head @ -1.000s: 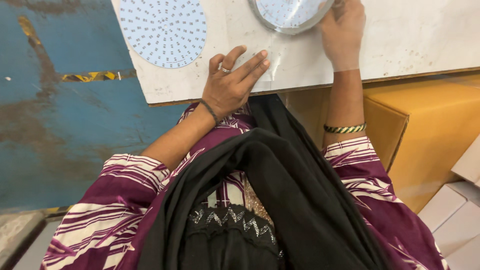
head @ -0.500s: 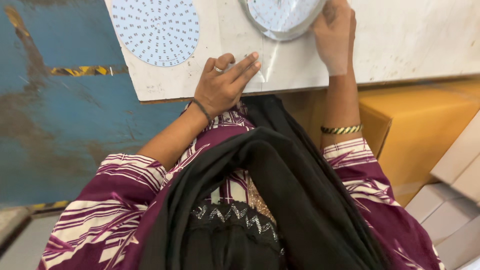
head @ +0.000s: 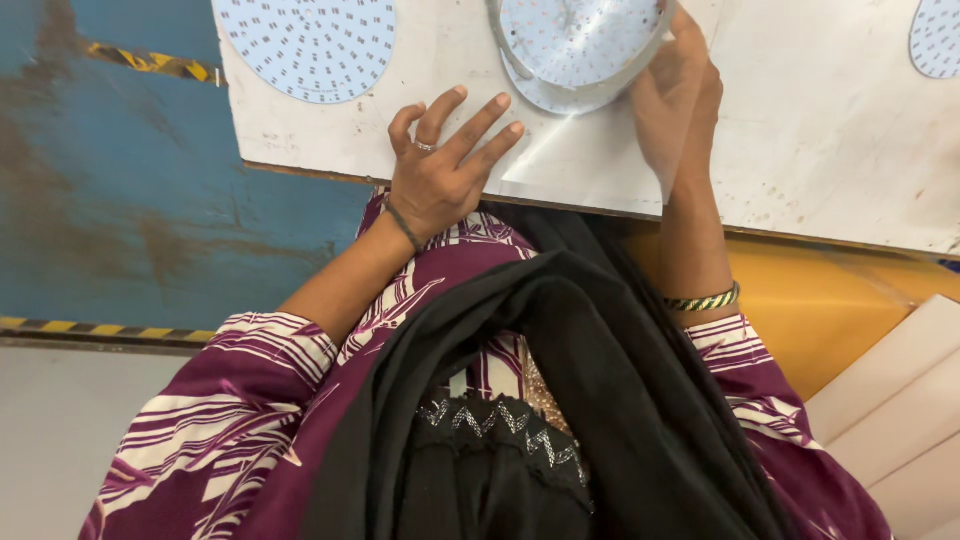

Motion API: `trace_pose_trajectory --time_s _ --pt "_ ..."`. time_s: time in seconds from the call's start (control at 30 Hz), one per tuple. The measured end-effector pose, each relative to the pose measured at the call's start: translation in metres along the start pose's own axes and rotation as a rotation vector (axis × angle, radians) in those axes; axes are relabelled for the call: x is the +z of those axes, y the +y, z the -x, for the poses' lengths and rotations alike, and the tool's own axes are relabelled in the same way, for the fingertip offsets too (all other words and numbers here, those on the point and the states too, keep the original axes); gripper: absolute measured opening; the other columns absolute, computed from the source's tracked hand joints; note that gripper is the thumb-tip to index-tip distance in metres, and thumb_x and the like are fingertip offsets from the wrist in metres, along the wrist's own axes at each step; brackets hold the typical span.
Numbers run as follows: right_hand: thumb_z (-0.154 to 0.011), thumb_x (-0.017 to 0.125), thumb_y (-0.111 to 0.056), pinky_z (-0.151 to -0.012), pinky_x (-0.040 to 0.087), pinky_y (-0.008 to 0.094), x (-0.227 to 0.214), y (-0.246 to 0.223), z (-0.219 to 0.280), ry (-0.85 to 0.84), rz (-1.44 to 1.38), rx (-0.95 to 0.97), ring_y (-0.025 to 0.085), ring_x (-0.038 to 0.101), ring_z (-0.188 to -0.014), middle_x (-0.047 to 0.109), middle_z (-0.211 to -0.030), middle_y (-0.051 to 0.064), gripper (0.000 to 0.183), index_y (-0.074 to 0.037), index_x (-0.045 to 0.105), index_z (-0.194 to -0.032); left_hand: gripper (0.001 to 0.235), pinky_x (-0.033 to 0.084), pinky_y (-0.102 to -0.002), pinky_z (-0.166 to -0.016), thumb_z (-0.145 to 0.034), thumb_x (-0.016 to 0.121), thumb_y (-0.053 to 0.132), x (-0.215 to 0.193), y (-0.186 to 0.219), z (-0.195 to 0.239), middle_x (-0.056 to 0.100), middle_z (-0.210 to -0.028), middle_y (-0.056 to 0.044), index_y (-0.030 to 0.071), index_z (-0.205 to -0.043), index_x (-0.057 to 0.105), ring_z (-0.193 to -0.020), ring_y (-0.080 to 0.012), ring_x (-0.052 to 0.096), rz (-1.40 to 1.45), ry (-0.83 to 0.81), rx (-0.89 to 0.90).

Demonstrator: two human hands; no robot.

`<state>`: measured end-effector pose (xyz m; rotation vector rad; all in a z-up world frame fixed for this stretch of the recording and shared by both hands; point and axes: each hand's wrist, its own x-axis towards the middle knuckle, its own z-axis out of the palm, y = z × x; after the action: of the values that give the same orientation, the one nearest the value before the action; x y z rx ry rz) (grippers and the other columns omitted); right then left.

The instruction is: The person spreads a gray paste over a circular LED module using a small tool, then places a clear plastic sheet over it and smooths it with their hands. They repeat this process on a second LED module.

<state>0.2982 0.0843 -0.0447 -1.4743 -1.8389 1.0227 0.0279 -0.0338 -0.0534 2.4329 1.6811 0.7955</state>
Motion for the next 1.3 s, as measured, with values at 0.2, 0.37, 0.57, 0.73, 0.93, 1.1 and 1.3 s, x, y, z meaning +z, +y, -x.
trace_pose_trajectory --time_s 0.2,0.37,0.57,0.73,0.93,1.1,1.3 --pt "-0.107 0.069 -0.001 -0.079 0.053 0.024 -0.004 0.012 -0.001 -0.035 -0.061 0.034 0.008 0.066 -0.083 0.069 -0.095 0.003 0.048 -0.005 0.053 -0.153 0.04 0.027 -0.046 -0.119 -0.099 0.07 0.012 0.014 0.002 0.004 0.056 -0.157 0.003 0.027 -0.136 0.074 -0.146 -0.0275 0.04 -0.063 0.003 -0.018" --pt "-0.106 0.069 0.0 -0.078 0.054 0.023 -0.003 0.016 -0.003 -0.023 -0.08 0.028 0.008 0.068 -0.086 0.071 -0.097 0.003 0.05 -0.004 0.055 -0.154 0.039 0.031 -0.045 -0.117 -0.099 0.07 0.011 0.015 0.002 0.005 0.055 -0.157 0.003 0.025 -0.135 0.075 -0.147 -0.0277 0.04 -0.073 0.001 -0.002" --pt "-0.104 0.068 0.003 -0.075 0.055 0.023 -0.005 0.017 -0.007 -0.016 -0.159 0.082 0.009 0.069 -0.082 0.072 -0.095 0.005 0.047 -0.001 0.059 -0.15 0.036 0.033 -0.044 -0.116 -0.098 0.071 0.016 0.017 0.001 0.006 0.055 -0.158 0.003 0.023 -0.133 0.076 -0.147 -0.0275 0.039 -0.075 -0.02 0.01" --pt "-0.098 0.061 0.007 -0.066 0.061 0.025 -0.005 0.012 -0.009 0.015 -0.304 0.143 0.011 0.073 -0.076 0.073 -0.093 0.007 0.052 0.004 0.047 -0.147 0.035 0.034 -0.042 -0.114 -0.101 0.072 0.016 0.015 0.0 0.007 0.053 -0.159 0.003 0.023 -0.135 0.075 -0.147 -0.0276 0.039 -0.066 -0.005 0.027" --pt "-0.1 0.06 0.007 -0.069 0.065 0.028 -0.008 0.009 -0.009 0.049 -0.362 0.261 0.015 0.075 -0.075 0.074 -0.092 0.01 0.039 0.008 0.059 -0.139 0.037 0.034 -0.042 -0.114 -0.104 0.07 0.018 0.015 -0.001 0.007 0.053 -0.159 0.004 0.025 -0.14 0.071 -0.146 -0.0271 0.04 -0.051 0.02 0.033" --pt "-0.099 0.064 0.004 -0.068 0.068 0.033 -0.003 0.001 -0.001 0.105 -0.456 0.346 0.018 0.075 -0.074 0.072 -0.088 0.012 0.028 0.011 0.062 -0.126 0.038 0.033 -0.042 -0.115 -0.105 0.069 0.017 0.016 -0.002 0.009 0.053 -0.159 0.004 0.026 -0.142 0.07 -0.147 -0.0267 0.039 -0.033 0.032 0.032" --pt "-0.096 0.068 0.003 -0.071 0.069 0.034 0.007 -0.008 0.013 0.129 -0.585 0.365 0.02 0.077 -0.078 0.072 -0.091 0.014 0.024 0.009 0.059 -0.117 0.038 0.026 -0.047 -0.118 -0.103 0.07 0.018 0.016 -0.001 0.01 0.056 -0.157 0.004 0.027 -0.139 0.071 -0.146 -0.0272 0.04 -0.04 0.035 0.028"
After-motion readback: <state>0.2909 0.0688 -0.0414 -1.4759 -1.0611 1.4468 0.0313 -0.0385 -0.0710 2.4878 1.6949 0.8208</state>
